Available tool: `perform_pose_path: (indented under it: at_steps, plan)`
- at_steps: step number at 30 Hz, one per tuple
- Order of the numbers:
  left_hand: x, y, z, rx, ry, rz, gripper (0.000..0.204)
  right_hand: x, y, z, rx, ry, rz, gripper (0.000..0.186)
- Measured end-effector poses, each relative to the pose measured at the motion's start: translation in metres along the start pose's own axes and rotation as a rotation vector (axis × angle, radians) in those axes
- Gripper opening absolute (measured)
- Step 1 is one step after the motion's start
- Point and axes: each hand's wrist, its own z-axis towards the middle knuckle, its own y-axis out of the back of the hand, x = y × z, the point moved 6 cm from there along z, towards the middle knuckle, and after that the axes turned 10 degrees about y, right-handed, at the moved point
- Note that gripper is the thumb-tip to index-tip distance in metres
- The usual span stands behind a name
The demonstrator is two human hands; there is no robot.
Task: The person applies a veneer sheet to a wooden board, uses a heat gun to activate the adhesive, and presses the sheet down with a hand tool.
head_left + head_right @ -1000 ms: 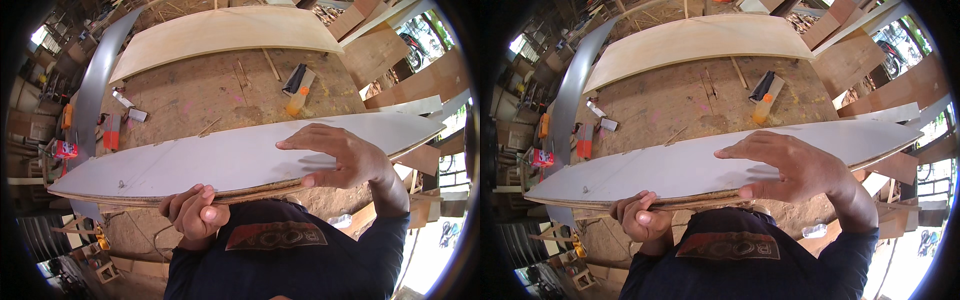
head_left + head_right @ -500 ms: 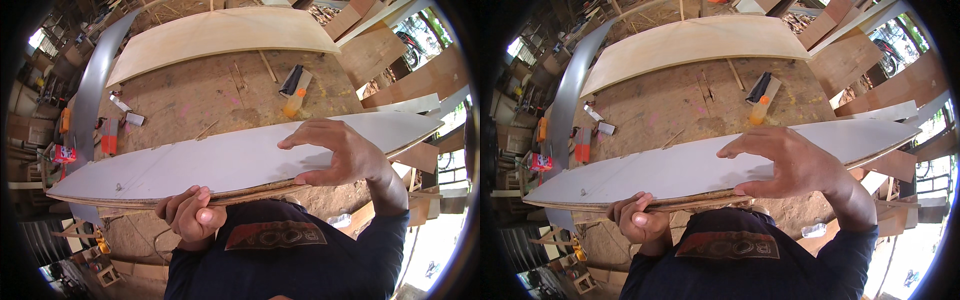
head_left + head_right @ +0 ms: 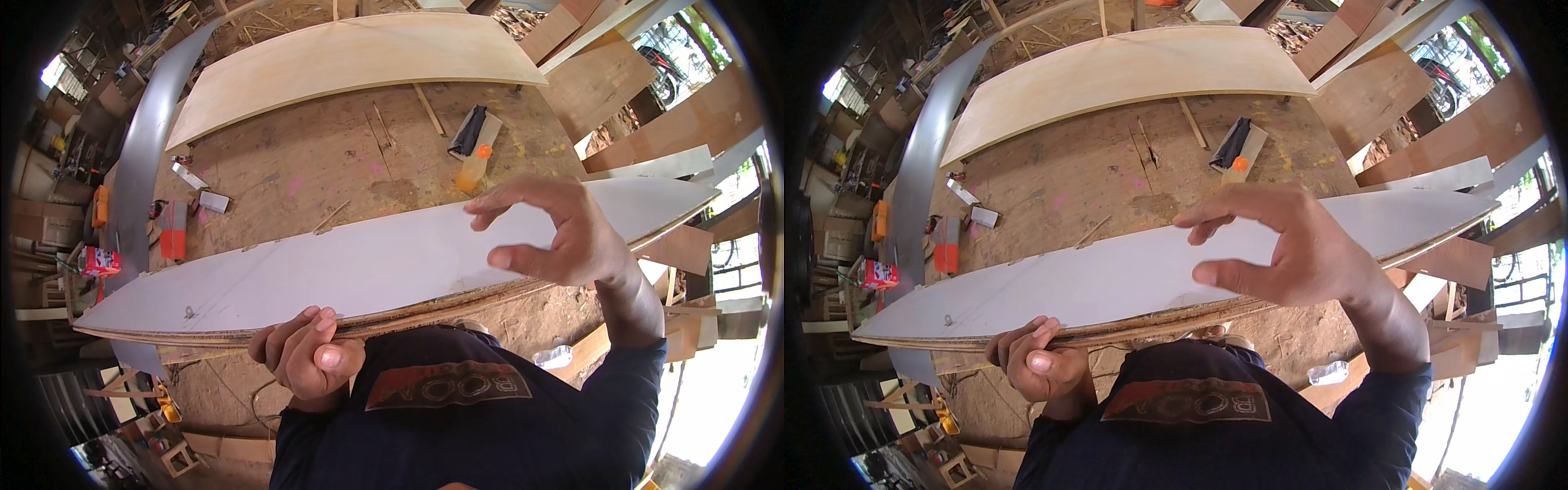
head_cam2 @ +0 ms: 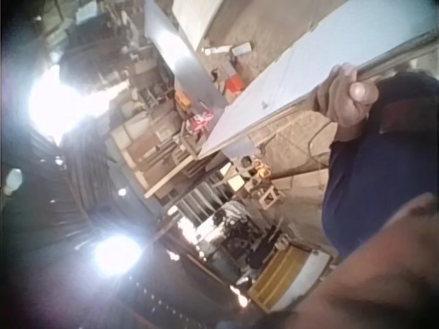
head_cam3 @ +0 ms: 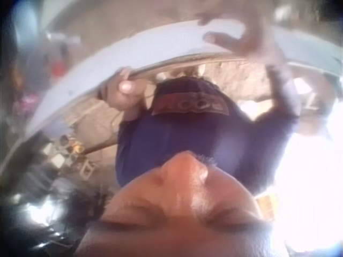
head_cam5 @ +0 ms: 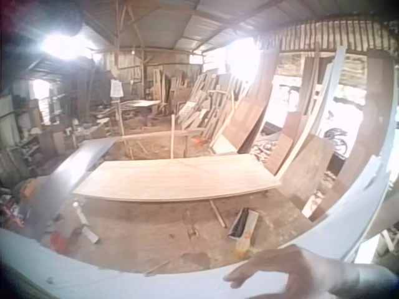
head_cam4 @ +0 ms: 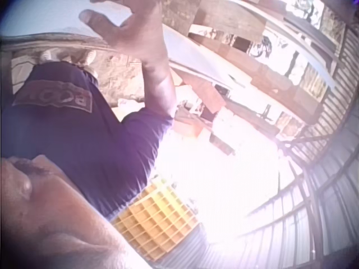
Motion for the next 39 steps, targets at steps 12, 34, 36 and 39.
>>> perform_pose_path:
  at_steps: [12, 34, 36, 39]
  plan:
    - [-0.002, -0.005, 0.009, 0.062, -0.014, 0.006, 0.033, -0.005, 0.013, -0.003, -0.218, 0.038, 0.105, 0.035]
    - [0.045, -0.082, 0.073, -0.036, 0.080, -0.146, 0.012, 0.075, -0.067, 0.107, -0.538, 0.246, -0.564, 0.044]
    - [0.055, -0.091, 0.075, -0.077, 0.070, -0.293, 0.015, 0.101, -0.102, 0.147, -0.467, 0.293, -0.557, 0.049]
    - [0.068, -0.169, 0.041, 0.113, 0.020, -0.078, 0.012, 0.130, -0.152, 0.203, -0.318, 0.345, -0.678, 0.060]
